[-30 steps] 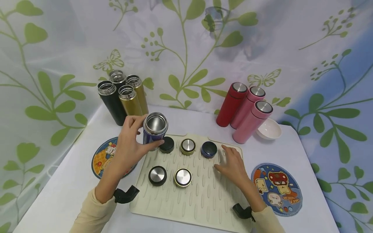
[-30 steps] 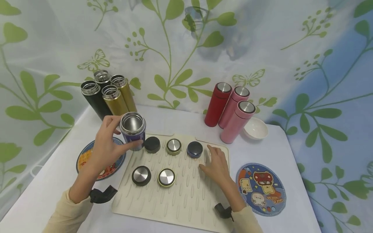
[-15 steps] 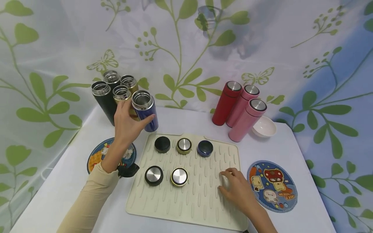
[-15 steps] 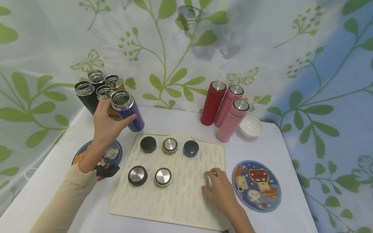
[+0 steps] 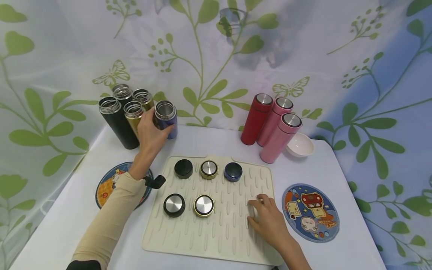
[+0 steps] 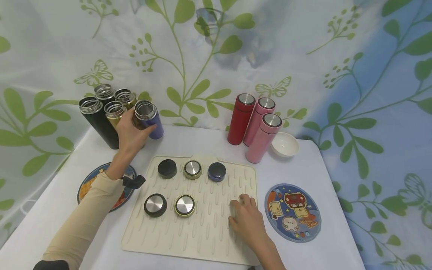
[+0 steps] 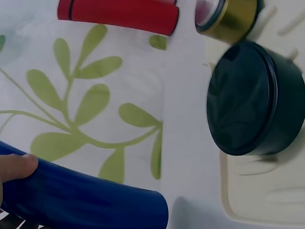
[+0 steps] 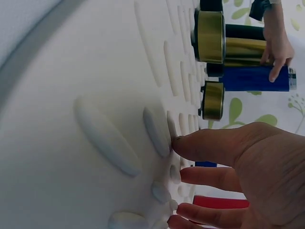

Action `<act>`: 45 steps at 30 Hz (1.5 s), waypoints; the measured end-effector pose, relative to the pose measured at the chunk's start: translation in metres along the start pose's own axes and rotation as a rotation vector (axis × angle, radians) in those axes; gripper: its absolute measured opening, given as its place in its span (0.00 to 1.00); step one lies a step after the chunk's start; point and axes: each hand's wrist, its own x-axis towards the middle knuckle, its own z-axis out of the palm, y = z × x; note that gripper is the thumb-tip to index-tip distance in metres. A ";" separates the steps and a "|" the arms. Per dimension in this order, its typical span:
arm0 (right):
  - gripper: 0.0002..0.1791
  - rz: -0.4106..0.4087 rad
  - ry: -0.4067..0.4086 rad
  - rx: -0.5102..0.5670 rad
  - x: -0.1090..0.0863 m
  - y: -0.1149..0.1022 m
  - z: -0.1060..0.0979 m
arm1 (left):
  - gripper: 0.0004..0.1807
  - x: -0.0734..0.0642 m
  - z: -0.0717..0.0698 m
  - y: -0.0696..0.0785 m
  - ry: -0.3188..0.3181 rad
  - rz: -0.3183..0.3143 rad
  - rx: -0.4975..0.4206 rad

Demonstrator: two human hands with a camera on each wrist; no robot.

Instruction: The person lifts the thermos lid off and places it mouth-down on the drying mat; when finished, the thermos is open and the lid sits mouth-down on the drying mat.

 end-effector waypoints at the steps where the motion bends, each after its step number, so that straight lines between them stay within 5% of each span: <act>1: 0.23 0.001 -0.001 0.002 0.000 0.000 0.000 | 0.42 0.001 0.003 -0.002 -0.001 -0.012 0.003; 12: 0.23 -0.004 -0.007 0.017 0.003 0.001 -0.002 | 0.43 0.007 0.023 -0.016 -0.005 -0.062 -0.040; 20: 0.23 0.000 -0.004 -0.002 0.004 -0.001 -0.005 | 0.50 0.016 0.026 -0.010 -0.057 -0.160 0.087; 29: 0.24 0.006 -0.015 0.002 0.005 -0.001 -0.002 | 0.44 0.026 0.019 0.001 -0.198 -0.198 0.300; 45: 0.23 0.008 -0.010 0.003 0.004 -0.002 -0.003 | 0.36 0.035 0.014 0.003 -0.231 -0.258 0.370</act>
